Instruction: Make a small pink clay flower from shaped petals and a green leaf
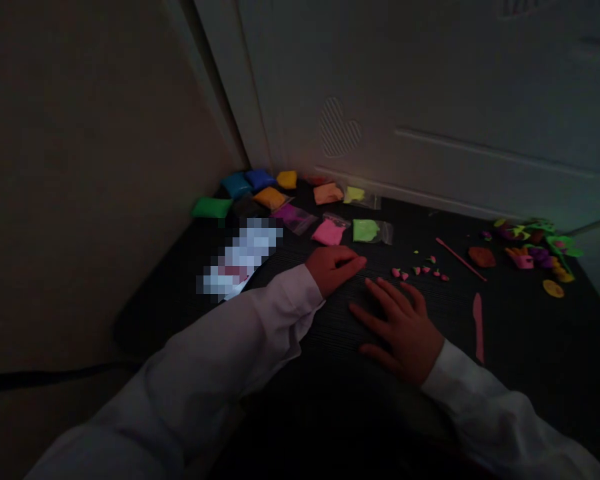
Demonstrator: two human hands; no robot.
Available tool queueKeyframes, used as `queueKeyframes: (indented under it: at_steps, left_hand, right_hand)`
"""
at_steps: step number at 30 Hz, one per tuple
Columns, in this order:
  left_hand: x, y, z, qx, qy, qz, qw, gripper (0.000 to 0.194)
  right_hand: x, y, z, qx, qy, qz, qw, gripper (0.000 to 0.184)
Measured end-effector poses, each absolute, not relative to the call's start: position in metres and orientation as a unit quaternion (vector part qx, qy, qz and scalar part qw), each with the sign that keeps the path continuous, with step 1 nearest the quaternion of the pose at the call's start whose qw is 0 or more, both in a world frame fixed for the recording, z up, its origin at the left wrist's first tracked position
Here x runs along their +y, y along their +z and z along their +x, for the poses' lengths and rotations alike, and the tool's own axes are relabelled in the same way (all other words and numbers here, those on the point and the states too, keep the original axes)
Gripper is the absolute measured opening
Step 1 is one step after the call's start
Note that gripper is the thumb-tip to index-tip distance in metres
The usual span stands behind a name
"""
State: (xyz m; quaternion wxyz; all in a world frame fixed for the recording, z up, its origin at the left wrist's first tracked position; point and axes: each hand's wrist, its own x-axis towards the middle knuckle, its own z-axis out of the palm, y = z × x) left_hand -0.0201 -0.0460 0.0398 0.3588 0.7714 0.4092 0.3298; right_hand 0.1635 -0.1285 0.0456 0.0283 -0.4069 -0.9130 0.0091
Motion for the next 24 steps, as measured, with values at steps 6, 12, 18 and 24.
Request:
queueKeyframes:
  at_steps: [6,12,18,24]
  left_hand:
    - [-0.0456,0.0413,-0.0206,0.415,0.336,0.758,0.375,0.035]
    - [-0.046,0.0425,-0.0195,0.449,0.363,0.722,0.381,0.037]
    - [-0.0458,0.0406,-0.0195,0.448,0.375,0.716,0.381,0.037]
    - [-0.0462,0.0414,-0.0199,0.445,0.384,0.714,0.381,0.037]
  right_hand:
    - [-0.1263,0.0416,0.1627,-0.919,0.003,-0.393,0.033,0.056]
    - [-0.1259,0.0444,0.1617,-0.907,0.008,-0.418,0.05,0.062]
    - [-0.1251,0.0442,0.1602,-0.889,-0.004,-0.453,0.06,0.06]
    - [-0.1256,0.0446,0.1583,-0.887,-0.006,-0.459,0.055,0.058]
